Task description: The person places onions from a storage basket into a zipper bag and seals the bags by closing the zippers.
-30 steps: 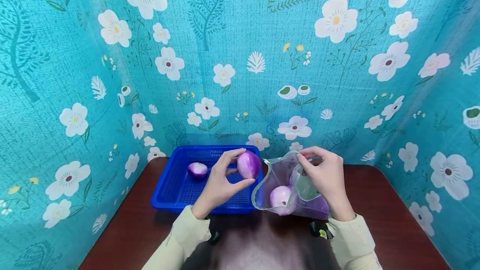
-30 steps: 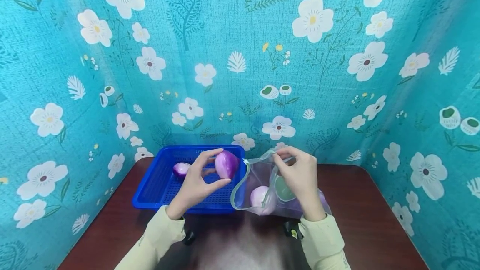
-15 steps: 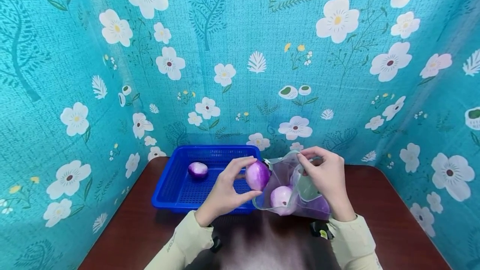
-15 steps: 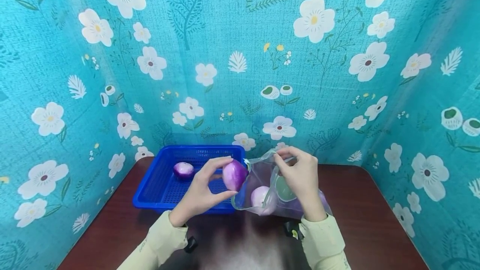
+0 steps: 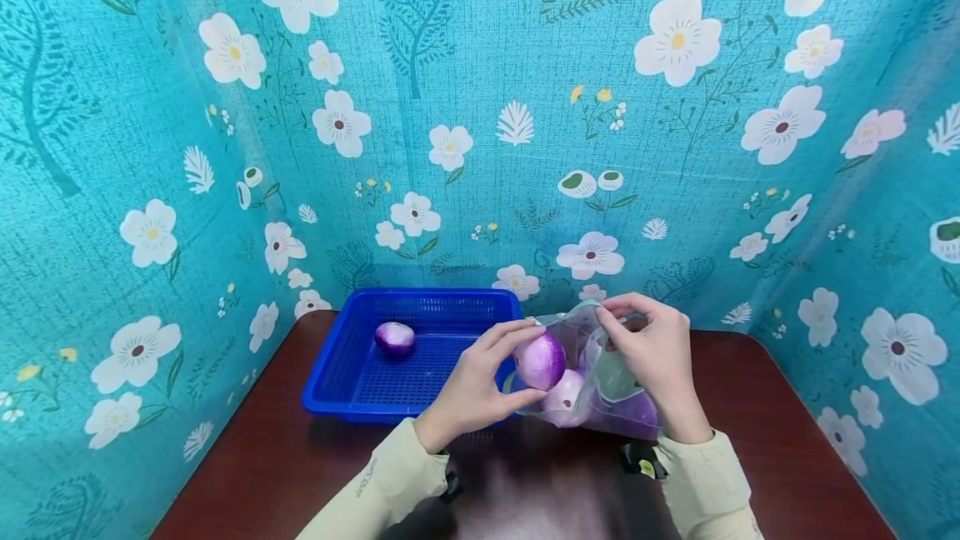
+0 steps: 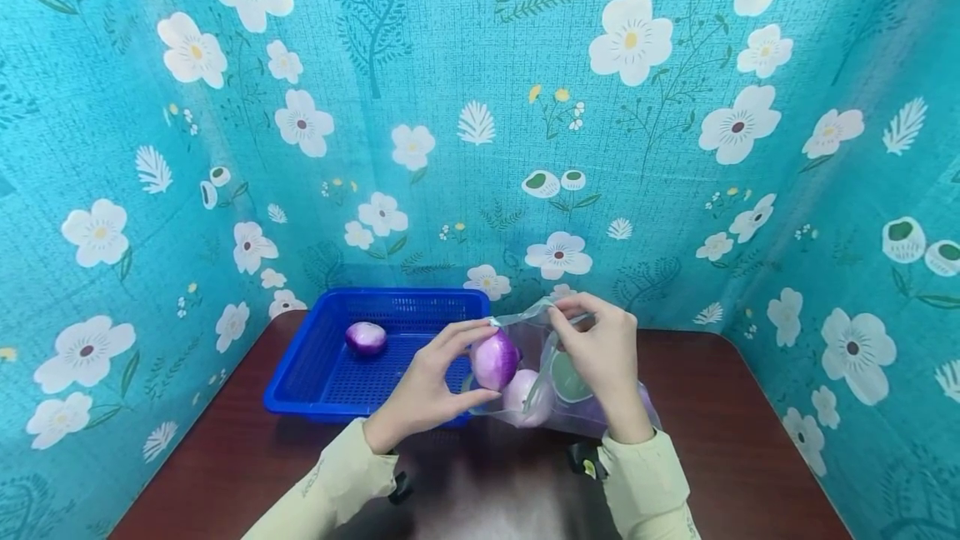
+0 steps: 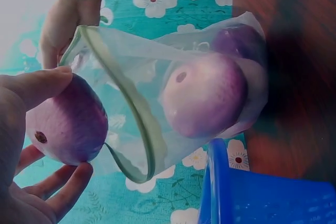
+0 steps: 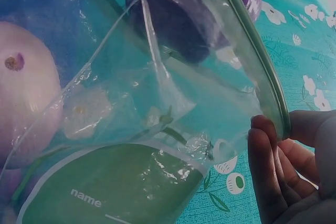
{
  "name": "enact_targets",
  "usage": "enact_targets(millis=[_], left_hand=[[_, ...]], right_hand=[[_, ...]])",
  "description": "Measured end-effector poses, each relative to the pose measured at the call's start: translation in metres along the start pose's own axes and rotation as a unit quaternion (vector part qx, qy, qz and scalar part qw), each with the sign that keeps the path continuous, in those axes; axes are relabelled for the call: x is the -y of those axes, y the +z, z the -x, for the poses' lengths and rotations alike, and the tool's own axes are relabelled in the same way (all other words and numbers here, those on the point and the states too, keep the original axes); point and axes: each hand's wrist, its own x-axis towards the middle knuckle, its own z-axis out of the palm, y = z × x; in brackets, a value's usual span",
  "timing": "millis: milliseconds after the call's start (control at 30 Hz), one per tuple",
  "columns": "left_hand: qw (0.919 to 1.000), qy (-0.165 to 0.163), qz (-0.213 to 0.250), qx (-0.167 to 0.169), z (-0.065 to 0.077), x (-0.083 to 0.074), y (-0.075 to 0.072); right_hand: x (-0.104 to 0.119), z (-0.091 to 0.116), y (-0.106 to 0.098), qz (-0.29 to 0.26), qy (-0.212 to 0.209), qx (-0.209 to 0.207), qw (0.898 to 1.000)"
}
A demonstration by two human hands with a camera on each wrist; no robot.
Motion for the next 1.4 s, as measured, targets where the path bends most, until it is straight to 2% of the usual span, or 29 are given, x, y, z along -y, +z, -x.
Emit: enact_targets(millis=[267, 500, 767, 867, 1033, 1133, 1233, 1400], left_hand=[[0.9963, 0.039, -0.076, 0.005, -0.005, -0.006, 0.008], [0.9876, 0.083, -0.134, 0.007, -0.007, -0.008, 0.018], [0.9784, 0.1, -0.18, -0.01, -0.011, -0.005, 0.028], [0.9712, 0.109, -0.211, -0.026, -0.014, -0.003, 0.032], [0.95, 0.119, -0.283, -0.057, -0.015, 0.0, 0.039], [0.9413, 0.116, -0.311, -0.06, -0.014, 0.001, 0.041], [0.9414, 0.115, -0.313, -0.053, -0.012, 0.0, 0.041], [0.9498, 0.115, -0.287, -0.047, -0.008, 0.0, 0.036]], right_hand=[[0.001, -0.002, -0.001, -0.004, -0.009, -0.001, 1.0], [0.001, -0.002, -0.001, -0.006, -0.013, -0.001, 1.0], [0.001, -0.002, -0.002, -0.001, -0.013, -0.003, 1.0], [0.001, -0.002, -0.003, 0.001, -0.011, -0.004, 1.0], [0.001, -0.002, -0.003, 0.0, -0.008, -0.003, 1.0], [0.001, -0.002, -0.004, 0.002, -0.007, -0.004, 1.0], [0.0, -0.001, -0.004, 0.005, -0.006, -0.003, 1.0], [0.001, -0.001, -0.004, 0.002, -0.005, -0.002, 1.0]])
